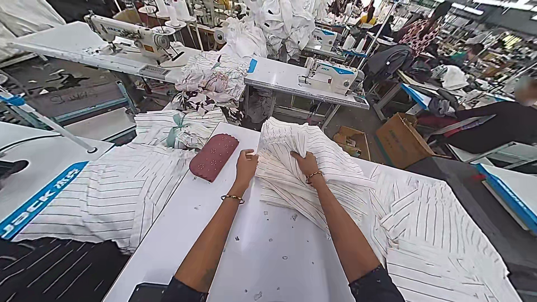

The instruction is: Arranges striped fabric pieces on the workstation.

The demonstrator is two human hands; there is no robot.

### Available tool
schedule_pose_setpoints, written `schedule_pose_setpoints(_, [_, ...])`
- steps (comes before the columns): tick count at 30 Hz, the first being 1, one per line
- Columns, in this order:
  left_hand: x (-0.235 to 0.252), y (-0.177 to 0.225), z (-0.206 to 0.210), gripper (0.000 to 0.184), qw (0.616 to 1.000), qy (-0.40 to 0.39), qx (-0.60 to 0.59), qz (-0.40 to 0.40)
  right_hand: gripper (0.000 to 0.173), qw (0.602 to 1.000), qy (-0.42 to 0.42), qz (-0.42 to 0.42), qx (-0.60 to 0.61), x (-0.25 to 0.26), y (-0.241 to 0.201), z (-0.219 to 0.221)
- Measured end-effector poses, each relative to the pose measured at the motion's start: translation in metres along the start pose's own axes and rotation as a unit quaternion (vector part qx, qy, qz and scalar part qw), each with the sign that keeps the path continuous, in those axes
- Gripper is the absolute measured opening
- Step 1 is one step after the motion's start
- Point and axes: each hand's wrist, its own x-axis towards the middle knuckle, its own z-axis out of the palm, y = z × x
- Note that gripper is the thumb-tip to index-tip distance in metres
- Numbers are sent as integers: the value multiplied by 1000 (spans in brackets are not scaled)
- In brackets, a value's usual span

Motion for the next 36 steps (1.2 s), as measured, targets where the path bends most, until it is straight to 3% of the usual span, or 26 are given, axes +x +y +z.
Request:
schedule_pose_setpoints(3, [-2,-37,-6,54,988,-52,131,-65,44,1000,0,9,19,-1,2,2])
schedule_pose_setpoints(6, [1,-38,-1,47,977,-95,176,-72,44,1000,7,-24,-8,-5,2,4])
schedule_pose_setpoints(12, [11,25,19,28,989,-124,63,-51,52,997,-12,-76,-29,-12,7,10])
schedule_pose_setpoints(16, [20,35,35,25,991,-123,42,-43,80,987,-88,-92,-100,-19,6,9])
schedule_pose_setpoints(19, [21,34,31,26,989,-138,11,-47,60,988,-66,-64,-125,-20,-1,9])
schedule_pose_setpoints(21, [21,26,22,26,992,-106,-33,-58,53,993,-55,-31,-95,-14,-1,8])
schedule_pose_setpoints(25, [17,-10,15,30,989,-17,-114,-97,51,998,-50,-7,-36,-5,4,6])
schedule_pose_setpoints(30, [-5,-34,33,36,964,-31,-239,-112,48,999,-45,-8,-7,-4,7,8])
schedule_pose_setpoints(34, [-17,-23,49,68,943,-65,-298,-130,50,999,-42,-23,-15,-6,8,9])
schedule_pose_setpoints(36, [-22,-18,56,70,946,-66,-294,-122,53,995,-51,-54,-62,-15,6,12])
